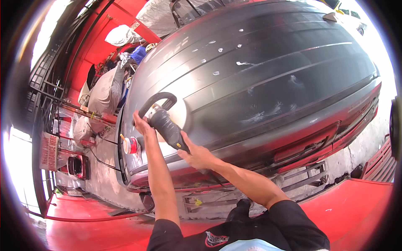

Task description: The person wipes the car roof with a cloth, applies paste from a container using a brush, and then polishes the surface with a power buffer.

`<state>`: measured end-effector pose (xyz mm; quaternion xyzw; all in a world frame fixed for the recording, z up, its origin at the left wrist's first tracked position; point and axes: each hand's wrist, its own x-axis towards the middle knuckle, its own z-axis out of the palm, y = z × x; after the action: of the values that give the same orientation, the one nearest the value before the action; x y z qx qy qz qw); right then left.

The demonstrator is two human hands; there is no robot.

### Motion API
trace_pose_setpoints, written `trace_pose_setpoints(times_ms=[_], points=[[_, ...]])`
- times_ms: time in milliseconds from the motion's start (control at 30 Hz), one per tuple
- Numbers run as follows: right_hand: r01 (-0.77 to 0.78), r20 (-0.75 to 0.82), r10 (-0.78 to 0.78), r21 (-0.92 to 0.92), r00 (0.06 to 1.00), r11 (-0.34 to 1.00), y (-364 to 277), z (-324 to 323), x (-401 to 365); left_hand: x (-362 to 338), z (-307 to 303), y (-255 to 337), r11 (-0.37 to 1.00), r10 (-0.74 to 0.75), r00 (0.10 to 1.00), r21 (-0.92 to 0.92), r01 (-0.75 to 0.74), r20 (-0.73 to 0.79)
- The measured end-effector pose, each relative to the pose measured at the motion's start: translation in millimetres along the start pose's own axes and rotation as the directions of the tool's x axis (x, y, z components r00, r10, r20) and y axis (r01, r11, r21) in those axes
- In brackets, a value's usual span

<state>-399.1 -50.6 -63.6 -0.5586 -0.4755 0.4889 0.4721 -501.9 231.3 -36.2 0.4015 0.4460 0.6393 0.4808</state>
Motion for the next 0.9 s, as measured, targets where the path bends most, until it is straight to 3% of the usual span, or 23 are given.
trace_pose_setpoints(times_ms=[67,100,233,300,367,433,667,767,800,833,900], points=[[-0.002,-0.051,0.003,0.036,0.999,0.999,2,-8,-20,0,19,-12,0.994,0.045,0.997,0.092,-0.050,0.057],[-0.003,-0.102,0.009,0.062,0.995,0.998,1,-17,-29,-25,41,-8,0.996,0.068,0.994,0.055,-0.073,0.089],[-0.067,-0.131,0.086,0.147,0.988,0.987,-4,-59,-70,-99,111,5,0.996,0.003,0.983,0.092,-0.020,0.185],[0.021,-0.273,0.017,0.136,0.962,0.990,3,-75,-82,-127,143,4,0.995,-0.012,0.976,0.099,-0.010,0.217],[0.008,-0.316,0.036,0.136,0.948,0.991,6,-97,-95,-153,175,2,0.993,-0.070,0.965,0.107,0.044,0.252],[-0.005,-0.354,0.054,0.140,0.934,0.990,7,-121,-108,-179,209,-5,0.999,-0.030,0.960,0.043,0.019,0.277],[0.061,-0.550,0.042,0.168,0.834,0.984,29,-198,-140,-260,311,-27,0.997,-0.072,0.861,0.010,0.078,0.504],[0.018,-0.655,0.062,0.115,0.753,0.993,34,-228,-156,-290,350,-42,0.994,-0.104,0.801,0.043,0.098,0.589],[0.035,-0.738,-0.044,-0.028,0.673,0.999,49,-234,-155,-300,360,-48,0.998,-0.056,0.765,0.027,0.050,0.642],[-0.021,-0.663,0.133,0.174,0.736,0.985,30,-245,-174,-310,368,-54,1.000,-0.007,0.728,0.008,0.003,0.686],[0.025,-0.737,0.052,0.093,0.674,0.995,36,-252,-188,-328,380,-72,0.933,0.267,0.612,-0.041,-0.357,0.745]])
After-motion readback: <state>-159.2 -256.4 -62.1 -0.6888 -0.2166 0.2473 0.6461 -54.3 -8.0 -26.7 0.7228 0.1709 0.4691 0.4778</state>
